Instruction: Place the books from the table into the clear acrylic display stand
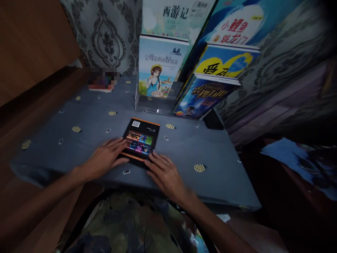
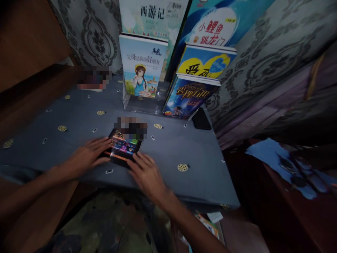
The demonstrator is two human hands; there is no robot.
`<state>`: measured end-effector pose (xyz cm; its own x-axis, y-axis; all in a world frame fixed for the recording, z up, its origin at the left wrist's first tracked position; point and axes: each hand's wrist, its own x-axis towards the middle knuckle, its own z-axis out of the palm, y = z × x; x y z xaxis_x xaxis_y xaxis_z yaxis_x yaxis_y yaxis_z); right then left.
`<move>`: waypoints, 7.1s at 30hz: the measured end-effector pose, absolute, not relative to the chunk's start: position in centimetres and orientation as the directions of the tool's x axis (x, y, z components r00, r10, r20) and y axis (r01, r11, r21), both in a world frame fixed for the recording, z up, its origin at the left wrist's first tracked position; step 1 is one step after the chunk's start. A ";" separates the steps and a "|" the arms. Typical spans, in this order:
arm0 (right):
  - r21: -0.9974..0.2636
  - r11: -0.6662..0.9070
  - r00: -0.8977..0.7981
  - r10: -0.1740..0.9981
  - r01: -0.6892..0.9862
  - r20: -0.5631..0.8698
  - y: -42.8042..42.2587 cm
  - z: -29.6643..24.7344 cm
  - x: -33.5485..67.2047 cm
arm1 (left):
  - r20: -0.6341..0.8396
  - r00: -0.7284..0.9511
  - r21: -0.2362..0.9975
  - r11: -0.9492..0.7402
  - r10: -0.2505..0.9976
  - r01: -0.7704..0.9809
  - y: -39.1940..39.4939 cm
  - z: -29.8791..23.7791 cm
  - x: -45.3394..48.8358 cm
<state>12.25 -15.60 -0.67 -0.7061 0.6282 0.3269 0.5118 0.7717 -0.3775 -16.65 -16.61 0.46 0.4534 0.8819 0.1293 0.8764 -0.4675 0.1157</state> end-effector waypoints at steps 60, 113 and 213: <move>-0.825 0.474 -0.369 0.858 0.308 0.356 -6.9 -1.2 13.1 | 0.050 0.454 -0.224 -0.433 0.890 0.873 -11.8 3.0 -6.3; -0.377 0.652 -0.604 0.755 0.657 0.254 1.5 -2.3 7.2 | 0.106 0.545 -0.171 -0.525 0.832 0.834 -13.4 2.0 -14.8; -0.346 0.673 -0.641 0.735 0.653 0.221 1.9 -1.8 0.2 | 0.451 0.272 0.021 -0.315 0.850 0.949 -18.0 -2.2 -18.2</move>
<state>0.17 1.87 -1.79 -0.6407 0.7353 0.2210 0.6534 0.6733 -0.3459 -18.17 -18.01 -2.18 0.2722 0.8499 0.4513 0.9488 -0.3151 0.0210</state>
